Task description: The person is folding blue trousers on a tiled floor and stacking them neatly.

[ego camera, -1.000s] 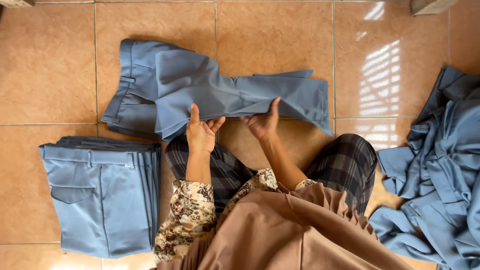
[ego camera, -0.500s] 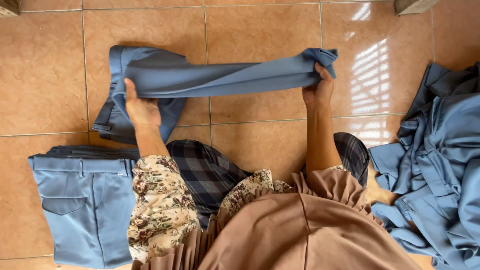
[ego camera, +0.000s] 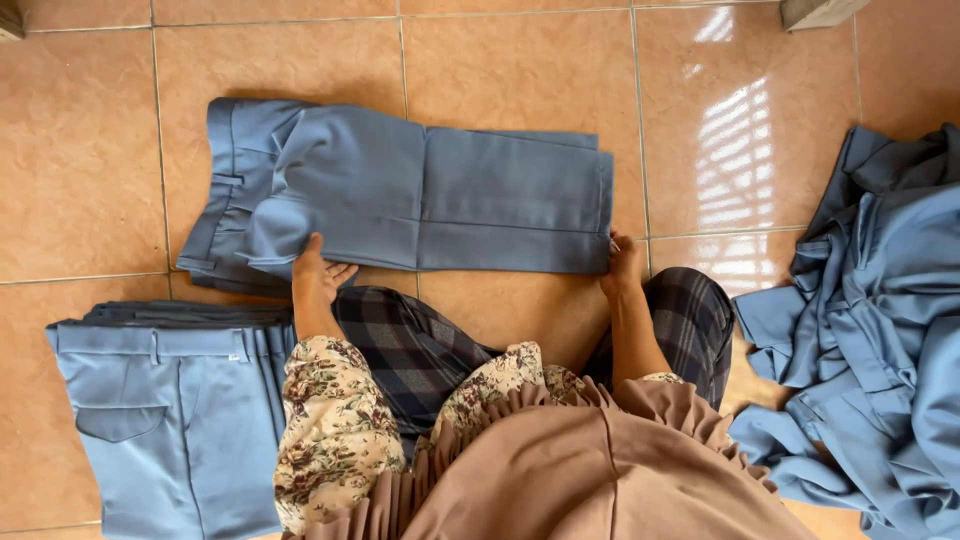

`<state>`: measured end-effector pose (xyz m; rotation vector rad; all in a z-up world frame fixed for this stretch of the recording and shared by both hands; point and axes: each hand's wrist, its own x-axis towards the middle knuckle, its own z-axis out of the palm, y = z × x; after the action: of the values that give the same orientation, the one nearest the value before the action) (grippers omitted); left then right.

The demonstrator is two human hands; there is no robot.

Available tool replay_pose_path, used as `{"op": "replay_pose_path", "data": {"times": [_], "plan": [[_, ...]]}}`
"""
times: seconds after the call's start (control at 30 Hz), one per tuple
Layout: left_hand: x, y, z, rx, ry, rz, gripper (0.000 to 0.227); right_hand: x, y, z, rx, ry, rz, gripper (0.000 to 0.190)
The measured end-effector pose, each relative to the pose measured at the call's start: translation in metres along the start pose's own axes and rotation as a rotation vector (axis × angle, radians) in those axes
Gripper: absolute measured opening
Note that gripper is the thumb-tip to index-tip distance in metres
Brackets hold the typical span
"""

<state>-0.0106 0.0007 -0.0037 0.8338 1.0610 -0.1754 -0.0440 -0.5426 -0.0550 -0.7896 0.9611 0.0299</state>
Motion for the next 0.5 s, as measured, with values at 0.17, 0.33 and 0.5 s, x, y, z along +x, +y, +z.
{"op": "replay_pose_path", "data": {"times": [0.17, 0.33, 0.5], "plan": [[-0.093, 0.01, 0.036, 0.984, -0.062, 0.114, 0.054, 0.052, 0.012, -0.025, -0.911, 0.19, -0.321, 0.063], [-0.141, -0.056, 0.095, 1.314, -0.26, 0.233, 0.051, 0.027, 0.012, 0.004, -1.477, 0.352, -0.594, 0.034], [-0.085, -0.177, 0.101, 0.789, -0.507, -0.222, 0.082, -0.04, -0.015, 0.056, -1.438, 0.313, -0.864, 0.029]]}}
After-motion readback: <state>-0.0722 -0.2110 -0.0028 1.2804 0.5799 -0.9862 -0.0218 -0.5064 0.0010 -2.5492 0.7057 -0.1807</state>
